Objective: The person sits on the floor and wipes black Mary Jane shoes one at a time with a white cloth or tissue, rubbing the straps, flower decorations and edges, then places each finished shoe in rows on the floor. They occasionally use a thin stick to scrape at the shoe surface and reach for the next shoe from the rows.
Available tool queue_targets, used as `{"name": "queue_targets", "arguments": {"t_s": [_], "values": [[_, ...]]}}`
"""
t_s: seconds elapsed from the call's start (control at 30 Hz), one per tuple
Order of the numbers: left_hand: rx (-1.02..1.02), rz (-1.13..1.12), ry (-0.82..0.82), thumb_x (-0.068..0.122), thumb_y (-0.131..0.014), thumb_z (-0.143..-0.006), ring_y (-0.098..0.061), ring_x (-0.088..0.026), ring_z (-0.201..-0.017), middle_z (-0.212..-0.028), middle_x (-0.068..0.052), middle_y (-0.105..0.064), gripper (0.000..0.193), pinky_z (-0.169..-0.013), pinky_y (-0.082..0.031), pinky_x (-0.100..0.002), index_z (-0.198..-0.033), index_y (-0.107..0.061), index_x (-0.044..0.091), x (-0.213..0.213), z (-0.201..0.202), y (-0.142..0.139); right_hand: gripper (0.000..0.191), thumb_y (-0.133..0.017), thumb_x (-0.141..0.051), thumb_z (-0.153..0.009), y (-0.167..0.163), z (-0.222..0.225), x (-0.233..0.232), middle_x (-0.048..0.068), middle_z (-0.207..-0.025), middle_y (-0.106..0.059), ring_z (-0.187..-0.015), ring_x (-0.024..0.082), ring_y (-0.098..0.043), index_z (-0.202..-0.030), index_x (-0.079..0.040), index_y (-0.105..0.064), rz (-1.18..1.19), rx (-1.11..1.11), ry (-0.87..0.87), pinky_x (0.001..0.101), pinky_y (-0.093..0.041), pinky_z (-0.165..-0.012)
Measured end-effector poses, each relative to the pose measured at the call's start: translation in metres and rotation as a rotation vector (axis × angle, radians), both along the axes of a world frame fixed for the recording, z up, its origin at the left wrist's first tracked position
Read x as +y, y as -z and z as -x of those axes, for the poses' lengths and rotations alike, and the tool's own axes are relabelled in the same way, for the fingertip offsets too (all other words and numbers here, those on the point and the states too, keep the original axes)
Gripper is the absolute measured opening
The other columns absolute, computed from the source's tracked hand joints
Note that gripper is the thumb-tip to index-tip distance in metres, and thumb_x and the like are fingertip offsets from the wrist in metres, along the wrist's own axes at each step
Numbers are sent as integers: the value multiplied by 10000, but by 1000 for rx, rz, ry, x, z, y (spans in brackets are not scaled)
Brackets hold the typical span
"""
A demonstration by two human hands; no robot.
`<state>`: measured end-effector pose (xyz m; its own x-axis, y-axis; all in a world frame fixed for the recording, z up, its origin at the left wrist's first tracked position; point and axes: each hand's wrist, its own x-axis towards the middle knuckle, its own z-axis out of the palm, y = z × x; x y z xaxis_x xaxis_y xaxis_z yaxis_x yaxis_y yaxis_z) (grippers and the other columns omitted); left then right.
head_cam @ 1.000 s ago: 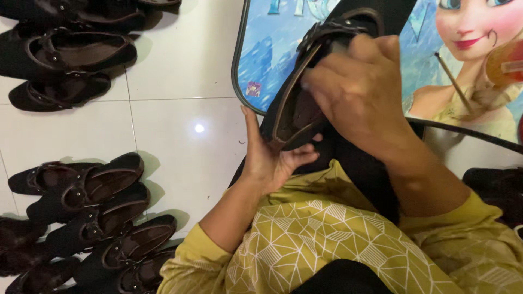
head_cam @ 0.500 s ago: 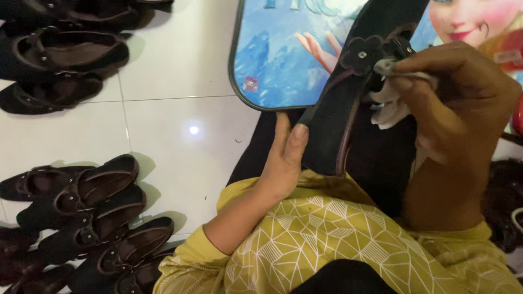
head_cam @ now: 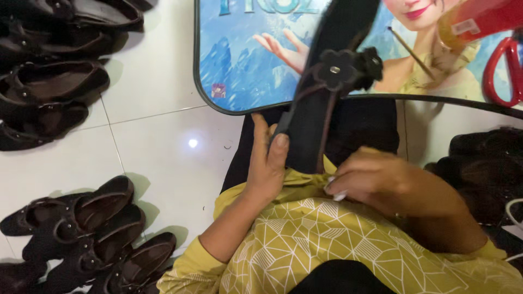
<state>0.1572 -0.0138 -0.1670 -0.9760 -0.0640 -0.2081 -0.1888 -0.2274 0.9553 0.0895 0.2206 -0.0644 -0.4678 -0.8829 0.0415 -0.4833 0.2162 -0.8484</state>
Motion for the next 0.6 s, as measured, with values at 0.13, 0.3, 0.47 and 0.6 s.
{"name": "queue_targets", "arguments": {"t_s": [0.13,0.3,0.47,0.6], "values": [[20,39,34,536,-549,-1050,-472,-125,-996,-1120,-53,-535,1015,-920,-427,-256,-1660,-52,-105,-7,-2,11,150,-715,-82,-909,-2,-3,24,99,-1002,-737,-852,189,-710,-1049,-32,-732,125,-47,476,297,-575,-789],[72,17,123,711,-598,-951,-519,-150,-1361,-1495,-108,-529,1122,-1165,-378,-277,-1623,-202,-96,-21,-2,17,62,-675,12,-1100,27,16,20,135,-1019,-670,-906,176,-654,-1124,68,-662,649,-181,1005,262,-527,-843],[85,-165,181,782,-669,-863,-555,-174,-1347,-1448,-118,-579,1145,-1169,-420,-327,-1555,-397,-88,-19,1,25,94,-624,0,-1136,47,56,2,116,-1040,-701,-959,184,-722,-1217,20,-667,910,-320,920,342,-618,-941],[65,-207,198,805,-688,-821,-567,-176,-1304,-1409,-115,-588,1151,-1135,-440,-335,-1529,-414,-61,-20,3,33,64,-628,31,-1136,24,67,-21,111,-1071,-720,-979,165,-701,-1174,17,-678,909,-274,1007,302,-570,-926]]}}
